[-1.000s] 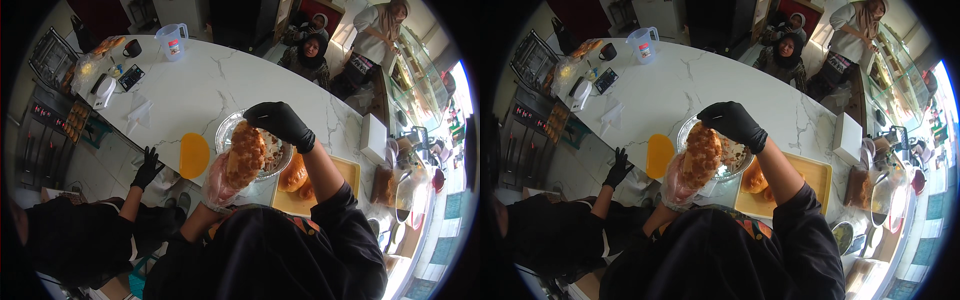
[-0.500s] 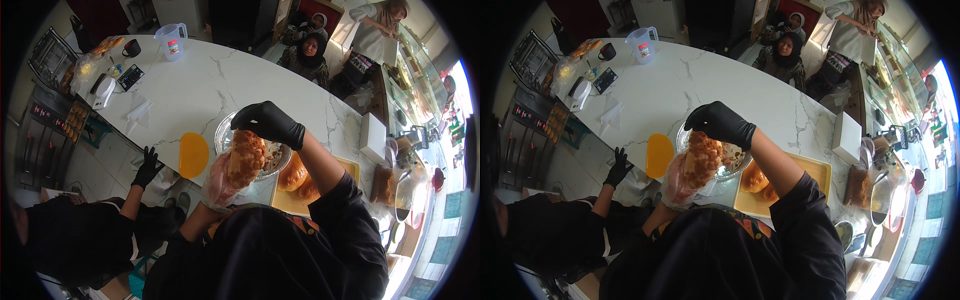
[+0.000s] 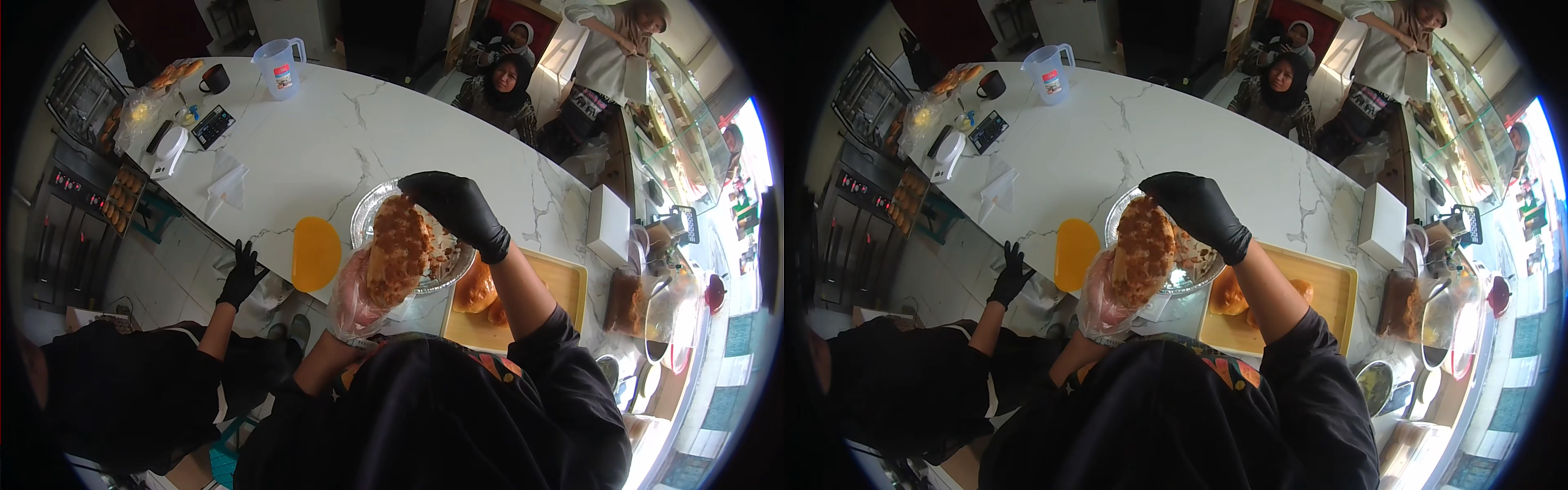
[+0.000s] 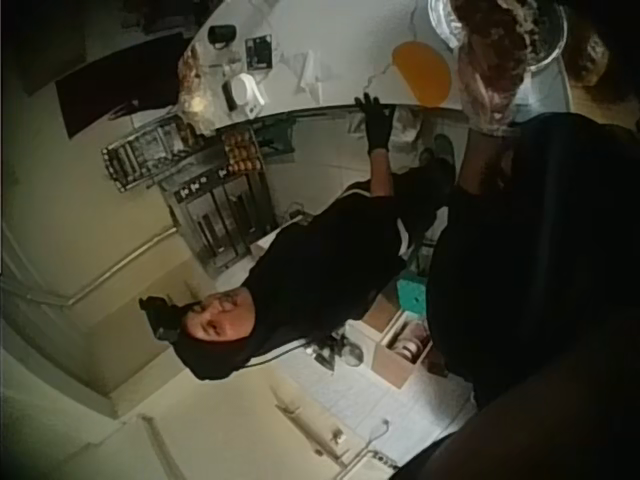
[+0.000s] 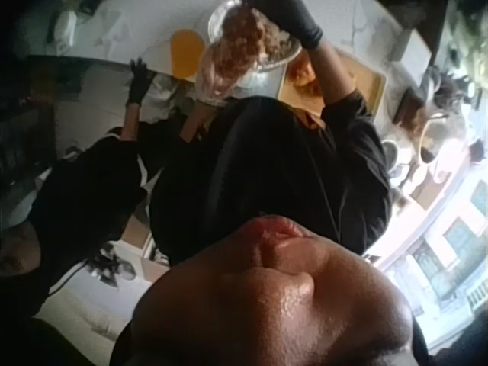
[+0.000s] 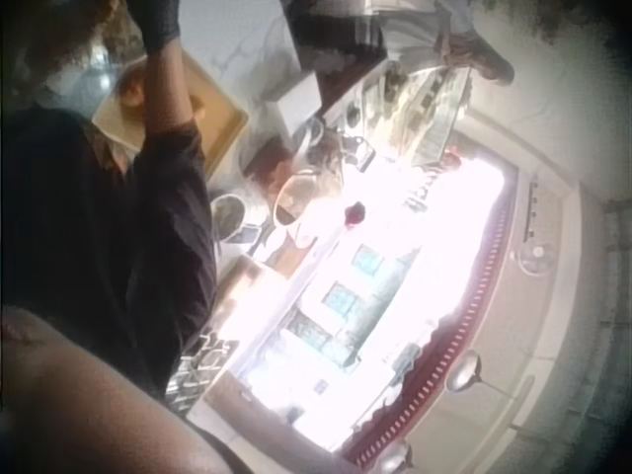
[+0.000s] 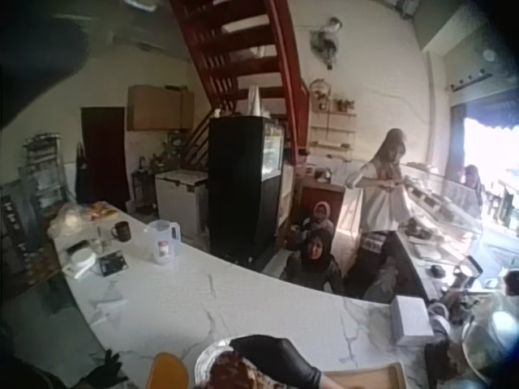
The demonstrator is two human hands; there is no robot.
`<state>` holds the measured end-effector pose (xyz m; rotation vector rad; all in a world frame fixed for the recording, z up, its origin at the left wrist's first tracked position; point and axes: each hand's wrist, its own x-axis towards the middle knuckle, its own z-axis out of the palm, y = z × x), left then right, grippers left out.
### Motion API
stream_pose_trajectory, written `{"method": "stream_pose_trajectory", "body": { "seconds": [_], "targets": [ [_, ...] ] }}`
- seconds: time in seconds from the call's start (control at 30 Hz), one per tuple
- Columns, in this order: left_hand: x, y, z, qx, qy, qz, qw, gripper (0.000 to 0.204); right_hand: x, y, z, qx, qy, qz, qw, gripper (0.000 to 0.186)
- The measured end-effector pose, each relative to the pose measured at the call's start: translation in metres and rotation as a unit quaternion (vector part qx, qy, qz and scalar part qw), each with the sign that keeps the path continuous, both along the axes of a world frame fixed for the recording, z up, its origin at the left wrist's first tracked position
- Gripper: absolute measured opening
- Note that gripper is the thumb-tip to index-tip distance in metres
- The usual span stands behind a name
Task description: The person spreads a creamy topping onto a bread roll using a spoon and then presses the roll into a bowl of shredded meat or floss to coat it.
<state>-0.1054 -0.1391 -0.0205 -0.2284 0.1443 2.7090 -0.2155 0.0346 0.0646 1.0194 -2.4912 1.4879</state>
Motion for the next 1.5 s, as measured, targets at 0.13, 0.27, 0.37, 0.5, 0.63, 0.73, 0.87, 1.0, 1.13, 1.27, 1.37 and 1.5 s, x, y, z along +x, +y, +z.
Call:
{"method": "stream_pose_trajectory", "body": {
  "seconds": [0.13,0.27,0.37,0.5,0.63,0.73,0.87,1.0,1.13,1.27,1.37,1.5],
  "targets": [
    [0.000,0.000,-0.001,-0.006,-0.005,-0.001,1.000,0.038,0.009,-0.003,0.004,-0.041,-0.072,-0.025,0.996,0.018],
    [0.001,0.000,-0.001,-0.007,-0.009,0.000,1.000,0.038,0.005,0.004,0.009,-0.025,-0.043,-0.041,0.998,0.018],
    [0.003,-0.003,-0.002,-0.003,-0.016,0.001,1.000,0.038,0.003,0.014,0.007,-0.037,-0.074,-0.060,0.995,0.016],
    [0.005,-0.004,0.005,-0.017,-0.015,0.012,1.000,0.039,0.011,0.025,-0.003,0.005,-0.151,-0.044,0.988,0.026],
    [0.006,-0.002,0.006,-0.004,-0.018,0.003,1.000,0.039,0.022,0.019,-0.015,0.088,-0.033,-0.049,0.994,0.056],
    [0.010,0.001,0.011,-0.029,-0.009,0.014,0.999,0.039,0.024,0.015,-0.024,0.136,0.015,-0.022,0.990,0.075],
    [0.010,0.002,0.004,0.060,0.011,0.007,0.998,0.039,0.026,0.013,-0.025,0.229,0.056,-0.014,0.972,0.081],
    [0.007,0.001,0.000,-0.037,-0.018,0.002,0.999,0.039,0.026,0.012,-0.017,0.299,0.113,-0.036,0.947,0.082],
    [0.007,0.002,0.001,-0.045,-0.014,-0.005,0.999,0.040,0.021,0.012,-0.017,0.342,0.177,-0.018,0.923,0.085],
    [0.009,0.002,0.003,-0.058,-0.007,-0.002,0.998,0.040,0.017,0.013,-0.010,0.376,0.183,0.001,0.908,0.084],
    [0.005,0.002,-0.001,-0.071,-0.036,-0.019,0.997,0.041,0.015,0.013,-0.006,0.383,0.187,0.005,0.905,0.085],
    [0.007,0.003,0.006,-0.083,-0.021,-0.001,0.996,0.040,0.017,0.019,-0.006,0.271,0.041,0.005,0.962,0.086]
  ]
}}
